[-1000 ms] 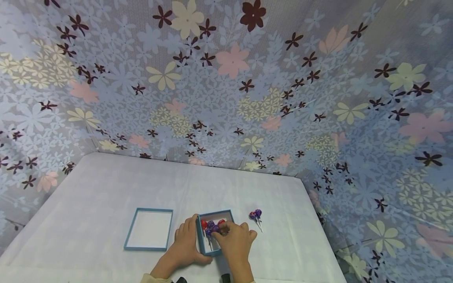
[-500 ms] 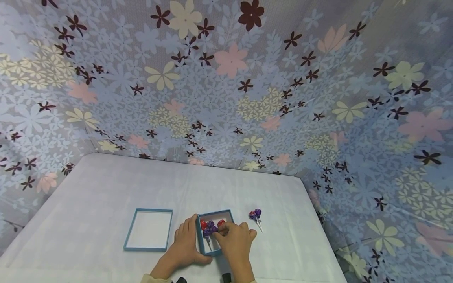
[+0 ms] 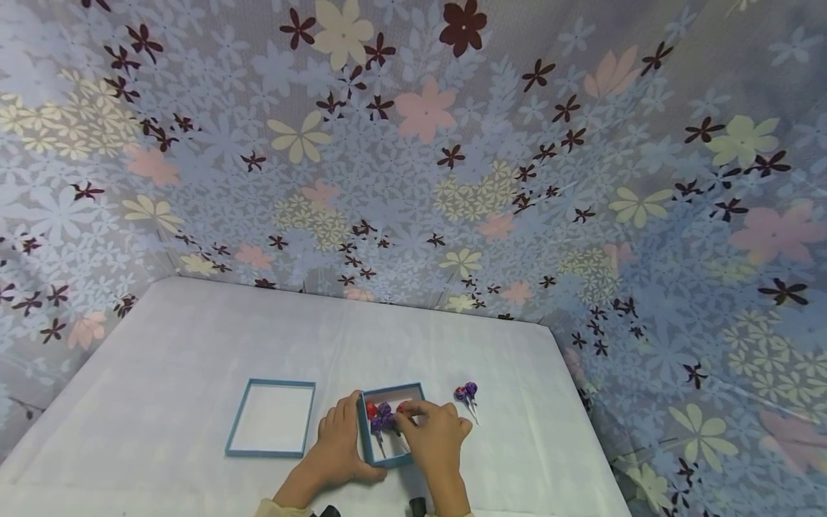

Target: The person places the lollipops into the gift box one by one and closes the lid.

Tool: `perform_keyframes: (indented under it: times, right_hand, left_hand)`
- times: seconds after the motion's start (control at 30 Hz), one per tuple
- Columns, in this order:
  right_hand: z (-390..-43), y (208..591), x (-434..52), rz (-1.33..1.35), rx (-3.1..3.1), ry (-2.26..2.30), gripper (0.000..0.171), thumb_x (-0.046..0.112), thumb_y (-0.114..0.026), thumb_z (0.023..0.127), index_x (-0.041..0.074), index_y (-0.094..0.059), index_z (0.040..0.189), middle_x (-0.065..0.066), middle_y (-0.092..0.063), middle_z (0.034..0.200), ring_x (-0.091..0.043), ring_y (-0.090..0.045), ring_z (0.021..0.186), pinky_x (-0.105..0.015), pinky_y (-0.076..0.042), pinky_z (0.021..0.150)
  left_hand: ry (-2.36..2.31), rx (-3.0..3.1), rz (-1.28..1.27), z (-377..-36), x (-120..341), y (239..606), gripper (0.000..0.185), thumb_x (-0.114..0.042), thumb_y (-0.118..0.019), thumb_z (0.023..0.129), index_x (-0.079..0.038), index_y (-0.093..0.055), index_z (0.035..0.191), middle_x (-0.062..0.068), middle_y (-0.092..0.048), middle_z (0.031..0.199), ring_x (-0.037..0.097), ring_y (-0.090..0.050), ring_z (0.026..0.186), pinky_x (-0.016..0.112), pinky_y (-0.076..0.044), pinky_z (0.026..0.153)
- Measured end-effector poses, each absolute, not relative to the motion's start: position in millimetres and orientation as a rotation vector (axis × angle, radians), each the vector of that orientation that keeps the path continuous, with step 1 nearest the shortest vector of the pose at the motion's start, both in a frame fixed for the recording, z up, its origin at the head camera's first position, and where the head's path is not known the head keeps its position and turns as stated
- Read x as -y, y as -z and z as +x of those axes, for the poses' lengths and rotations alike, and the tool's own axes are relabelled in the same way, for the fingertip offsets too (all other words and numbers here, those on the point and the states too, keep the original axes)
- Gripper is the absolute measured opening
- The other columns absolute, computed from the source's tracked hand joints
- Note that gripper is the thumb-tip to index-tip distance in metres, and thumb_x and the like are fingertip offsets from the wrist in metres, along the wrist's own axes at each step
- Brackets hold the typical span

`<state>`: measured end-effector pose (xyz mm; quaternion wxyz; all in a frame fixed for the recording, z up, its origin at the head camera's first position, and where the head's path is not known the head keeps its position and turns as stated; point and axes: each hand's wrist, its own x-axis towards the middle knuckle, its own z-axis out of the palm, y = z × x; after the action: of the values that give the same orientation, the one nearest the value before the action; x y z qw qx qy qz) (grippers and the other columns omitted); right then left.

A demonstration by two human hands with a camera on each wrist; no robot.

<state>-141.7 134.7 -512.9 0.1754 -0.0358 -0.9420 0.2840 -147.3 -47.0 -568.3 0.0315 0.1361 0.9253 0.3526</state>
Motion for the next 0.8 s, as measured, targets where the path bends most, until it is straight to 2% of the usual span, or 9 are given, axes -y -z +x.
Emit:
perform_keyframes:
  times: [0.13,0.4,0.53,0.8]
  right_hand:
    - [-144.0,510.9,-137.1,-0.107,2.606,-0.849,0.017,0.03,-0.089,0.075,0.024,-0.081,0.089,0.018,-0.073,0.076,-0.011,-0.046,0.075,-0.046,-0.021,0.075]
    - [-147.1,511.0,-140.8,-0.189,2.59,-0.897,0.025,0.033,-0.088,0.076,0.022,-0.082,0.098,0.012,-0.076,0.085,-0.016,-0.05,0.083,-0.051,-0.023,0.081]
    - [-147.5,512.7,-142.3,-0.203,2.558,-0.94,0.025,0.03,-0.088,0.077,0.023,-0.081,0.1,0.01,-0.077,0.09,-0.017,-0.052,0.089,-0.052,-0.022,0.085]
    - [-150.6,514.0,-145.4,-0.17,2.532,-0.952,0.018,0.024,-0.085,0.08,0.021,-0.081,0.097,0.009,-0.077,0.092,-0.016,-0.051,0.086,-0.048,-0.025,0.08]
  left_hand:
    - [-1.103,-2.844,0.425,-146.9,47.0,567.8,0.147,-0.069,-0.091,0.046,0.0,-0.019,0.154,0.023,-0.037,0.145,0.036,-0.04,0.123,0.06,-0.034,0.103]
    - [-1.101,-2.854,0.443,-147.3,47.7,568.0,0.146,-0.068,-0.091,0.045,0.001,-0.02,0.154,0.023,-0.038,0.145,0.038,-0.041,0.124,0.061,-0.035,0.102]
    - [-1.108,-2.849,0.456,-148.7,47.8,568.2,0.146,-0.068,-0.091,0.045,0.001,-0.021,0.153,0.024,-0.038,0.144,0.038,-0.041,0.124,0.061,-0.036,0.1]
    - [-1.098,-2.834,0.422,-149.4,48.4,569.7,0.149,-0.07,-0.09,0.045,0.0,-0.019,0.155,0.024,-0.037,0.147,0.038,-0.039,0.127,0.061,-0.034,0.103]
